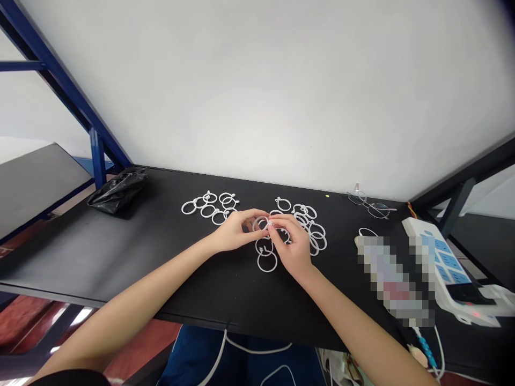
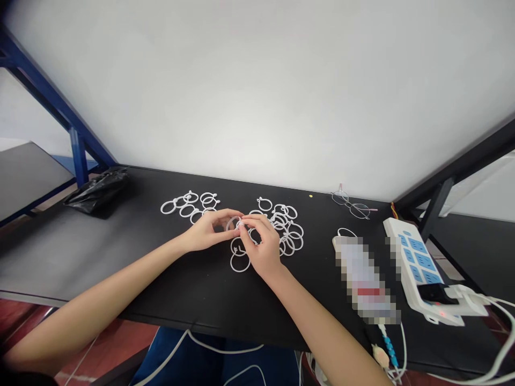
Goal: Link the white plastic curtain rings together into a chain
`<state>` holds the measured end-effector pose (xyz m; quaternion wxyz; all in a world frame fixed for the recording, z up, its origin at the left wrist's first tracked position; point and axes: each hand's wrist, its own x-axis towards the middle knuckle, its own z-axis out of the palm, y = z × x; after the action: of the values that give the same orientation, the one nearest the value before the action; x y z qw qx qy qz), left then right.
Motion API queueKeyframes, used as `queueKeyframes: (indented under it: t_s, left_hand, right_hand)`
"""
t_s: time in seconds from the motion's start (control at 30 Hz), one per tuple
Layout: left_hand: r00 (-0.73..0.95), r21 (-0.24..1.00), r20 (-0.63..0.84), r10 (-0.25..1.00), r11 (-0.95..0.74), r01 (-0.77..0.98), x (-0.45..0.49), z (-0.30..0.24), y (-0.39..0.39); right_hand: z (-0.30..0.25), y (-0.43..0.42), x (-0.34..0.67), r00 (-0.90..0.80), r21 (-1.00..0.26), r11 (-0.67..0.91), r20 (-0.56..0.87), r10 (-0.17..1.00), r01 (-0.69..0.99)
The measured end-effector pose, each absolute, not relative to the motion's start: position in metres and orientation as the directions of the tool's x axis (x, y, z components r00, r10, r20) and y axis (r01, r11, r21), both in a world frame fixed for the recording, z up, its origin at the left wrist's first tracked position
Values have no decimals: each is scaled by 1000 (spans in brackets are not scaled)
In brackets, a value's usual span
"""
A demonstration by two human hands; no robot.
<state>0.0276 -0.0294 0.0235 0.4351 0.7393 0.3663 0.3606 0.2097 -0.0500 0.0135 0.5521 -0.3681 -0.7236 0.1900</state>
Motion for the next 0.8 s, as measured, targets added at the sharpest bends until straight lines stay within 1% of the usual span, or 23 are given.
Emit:
queueKeyframes:
  t_s: [0.17, 0.27, 0.37, 0.47, 0.57, 0.63, 0.73, 0.8]
  left_hand:
    - [388, 911, 217, 896, -329, 250, 27, 26, -29]
    - [389, 893, 240, 890, -359, 271, 27, 28, -30]
    - [414, 870, 244, 877, -386, 307, 26, 29, -30]
    - [417, 849, 256, 872, -409, 335, 25, 29, -30]
    - [400, 860, 254, 881, -395, 323, 24, 27, -29]
    - [411, 883, 242, 879, -375, 283, 24, 26, -29]
    - [456, 902, 241, 857, -371, 221, 24, 27, -28]
    - [477, 897, 247, 844, -385, 217, 24, 29, -29]
  right_hand:
    - [16, -49, 211, -129, -705, 623, 621, 773, 340]
    - [14, -49, 210, -168, -731, 604, 583, 795, 317]
    - [12, -49, 210, -228, -773, 560, 512, 828, 299]
    - [10, -50, 210, -276, -794, 514, 440, 854, 326]
    - [11, -52, 210, -309, -748, 539, 446, 840, 387]
    - [12, -53, 210, -337, -713, 572, 466, 818, 406]
    - [13, -55, 210, -373, -702, 603, 481, 793, 378]
    - [13, -55, 210, -388, -710, 608, 479, 787, 357]
